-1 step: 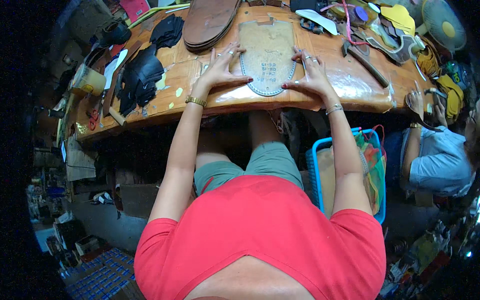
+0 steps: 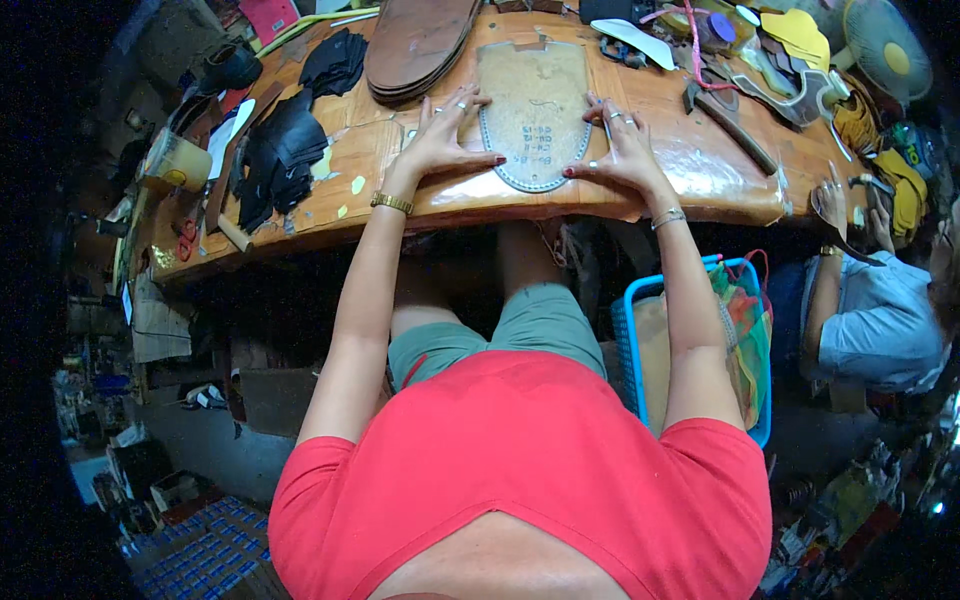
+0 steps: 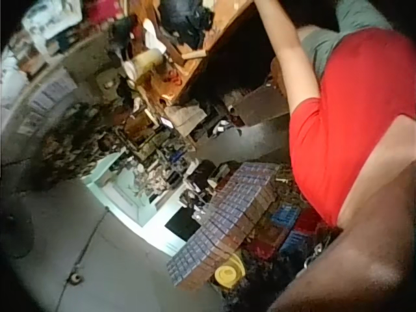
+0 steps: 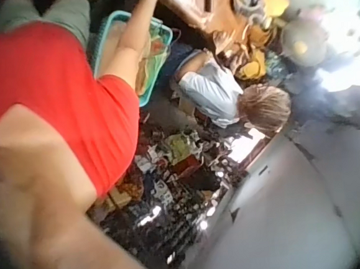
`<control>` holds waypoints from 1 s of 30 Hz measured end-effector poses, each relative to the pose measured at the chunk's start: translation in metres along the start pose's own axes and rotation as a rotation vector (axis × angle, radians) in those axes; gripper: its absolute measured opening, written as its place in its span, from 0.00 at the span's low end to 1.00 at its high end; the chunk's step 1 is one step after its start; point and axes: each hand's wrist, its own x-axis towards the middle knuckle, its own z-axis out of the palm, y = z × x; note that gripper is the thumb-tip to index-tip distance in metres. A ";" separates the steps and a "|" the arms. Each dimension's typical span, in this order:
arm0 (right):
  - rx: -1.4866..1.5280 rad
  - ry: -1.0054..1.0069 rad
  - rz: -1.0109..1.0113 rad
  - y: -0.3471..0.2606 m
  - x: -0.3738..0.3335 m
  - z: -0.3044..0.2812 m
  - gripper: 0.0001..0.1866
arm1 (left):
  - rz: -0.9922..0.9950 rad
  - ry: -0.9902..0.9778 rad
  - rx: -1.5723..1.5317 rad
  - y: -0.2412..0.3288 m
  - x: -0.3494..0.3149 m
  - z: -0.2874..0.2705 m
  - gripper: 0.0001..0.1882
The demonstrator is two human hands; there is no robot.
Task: The person places a shoe insole on a wooden template and uses a pen to trace its outline. They repeat this process for multiple insoles, flipping and repositioning them as needed.
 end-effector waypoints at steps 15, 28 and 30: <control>0.015 0.012 0.000 -0.003 0.000 -0.002 0.42 | -0.023 -0.084 0.039 0.002 0.002 -0.006 0.57; 0.000 0.043 0.005 -0.001 0.001 0.000 0.55 | 0.019 -0.166 0.170 0.017 0.036 -0.018 0.60; -0.009 0.031 0.015 0.002 0.002 0.002 0.53 | 0.053 -0.141 0.180 0.019 0.037 -0.018 0.61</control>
